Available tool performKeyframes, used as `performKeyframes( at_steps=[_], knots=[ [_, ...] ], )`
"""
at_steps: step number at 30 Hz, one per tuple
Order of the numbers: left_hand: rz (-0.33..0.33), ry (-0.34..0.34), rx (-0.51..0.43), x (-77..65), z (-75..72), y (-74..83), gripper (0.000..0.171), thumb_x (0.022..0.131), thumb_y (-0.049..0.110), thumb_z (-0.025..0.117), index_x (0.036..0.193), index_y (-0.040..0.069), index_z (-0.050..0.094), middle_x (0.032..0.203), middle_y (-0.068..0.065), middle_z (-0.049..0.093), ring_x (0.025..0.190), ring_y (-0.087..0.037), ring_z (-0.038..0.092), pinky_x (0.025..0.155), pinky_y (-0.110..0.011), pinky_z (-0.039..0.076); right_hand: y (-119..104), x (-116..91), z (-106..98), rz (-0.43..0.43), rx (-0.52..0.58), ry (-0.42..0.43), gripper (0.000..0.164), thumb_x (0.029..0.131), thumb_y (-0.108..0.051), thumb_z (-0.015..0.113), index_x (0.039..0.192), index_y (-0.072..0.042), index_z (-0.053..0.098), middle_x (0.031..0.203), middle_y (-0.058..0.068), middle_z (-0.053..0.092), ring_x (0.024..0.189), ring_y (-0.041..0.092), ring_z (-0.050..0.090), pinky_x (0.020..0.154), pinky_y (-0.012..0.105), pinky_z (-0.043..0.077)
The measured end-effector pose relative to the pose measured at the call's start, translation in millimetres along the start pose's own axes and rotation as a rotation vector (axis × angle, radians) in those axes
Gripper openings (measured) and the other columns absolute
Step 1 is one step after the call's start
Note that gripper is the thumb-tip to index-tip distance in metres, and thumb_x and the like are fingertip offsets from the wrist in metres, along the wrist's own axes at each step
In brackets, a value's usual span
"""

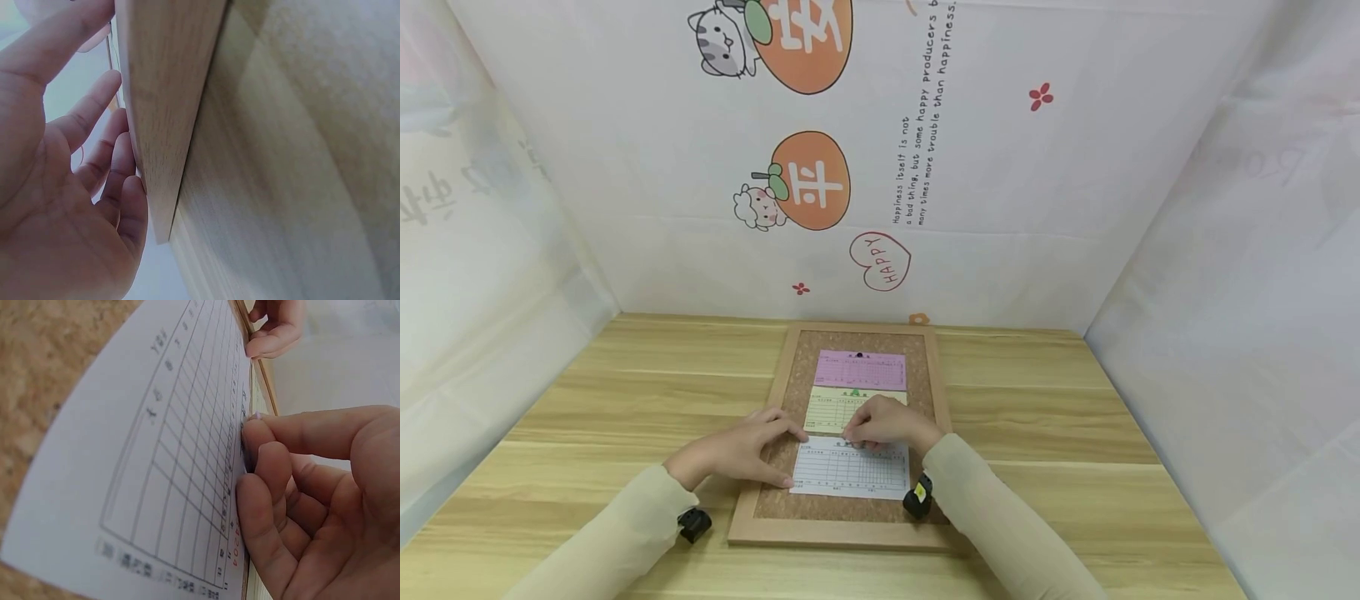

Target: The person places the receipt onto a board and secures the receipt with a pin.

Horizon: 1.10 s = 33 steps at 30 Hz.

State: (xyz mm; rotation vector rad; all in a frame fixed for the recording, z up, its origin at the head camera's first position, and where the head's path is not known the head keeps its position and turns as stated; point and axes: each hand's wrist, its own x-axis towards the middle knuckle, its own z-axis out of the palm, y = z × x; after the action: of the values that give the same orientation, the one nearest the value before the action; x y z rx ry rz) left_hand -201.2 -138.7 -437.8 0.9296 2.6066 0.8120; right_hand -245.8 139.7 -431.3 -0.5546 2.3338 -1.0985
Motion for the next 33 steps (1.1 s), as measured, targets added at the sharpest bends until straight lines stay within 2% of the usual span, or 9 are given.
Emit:
performKeyframes(
  at_steps=[7, 16, 33],
  knots=[
    [0.003, 0.0, 0.006, 0.1, 0.7, -1.1, 0.06, 0.079, 0.042, 0.084, 0.128, 0.017, 0.061, 0.132, -0.003, 0.048, 0.124, -0.028, 0.042, 0.104, -0.054, 0.036, -2.7, -2.0, 1.0, -0.012, -0.025, -0.007, 0.009, 0.097, -0.014, 0.067, 0.096, -0.007, 0.072, 0.078, 0.005, 0.067, 0.065, 0.015, 0.057, 0.061, 0.029, 0.05],
    [0.006, 0.0, 0.004, 0.2, 1.2, -3.1, 0.061, 0.079, 0.044, 0.084, 0.129, 0.016, 0.061, 0.131, -0.002, 0.048, 0.123, -0.026, 0.042, 0.104, -0.054, 0.037, -4.8, 0.6, 3.0, -0.001, -0.141, 0.023, 0.006, 0.096, -0.014, 0.069, 0.093, -0.009, 0.066, 0.075, 0.003, 0.066, 0.062, 0.015, 0.06, 0.058, 0.03, 0.05],
    [0.006, -0.001, -0.007, 0.4, 0.5, -1.1, 0.061, 0.079, 0.043, 0.084, 0.128, 0.016, 0.061, 0.13, -0.001, 0.048, 0.121, -0.026, 0.041, 0.103, -0.054, 0.036, -3.2, -0.5, 3.7, -0.01, -0.183, 0.022, 0.008, 0.097, -0.015, 0.068, 0.091, -0.011, 0.065, 0.072, 0.002, 0.065, 0.061, 0.015, 0.058, 0.058, 0.03, 0.049]
  ],
)
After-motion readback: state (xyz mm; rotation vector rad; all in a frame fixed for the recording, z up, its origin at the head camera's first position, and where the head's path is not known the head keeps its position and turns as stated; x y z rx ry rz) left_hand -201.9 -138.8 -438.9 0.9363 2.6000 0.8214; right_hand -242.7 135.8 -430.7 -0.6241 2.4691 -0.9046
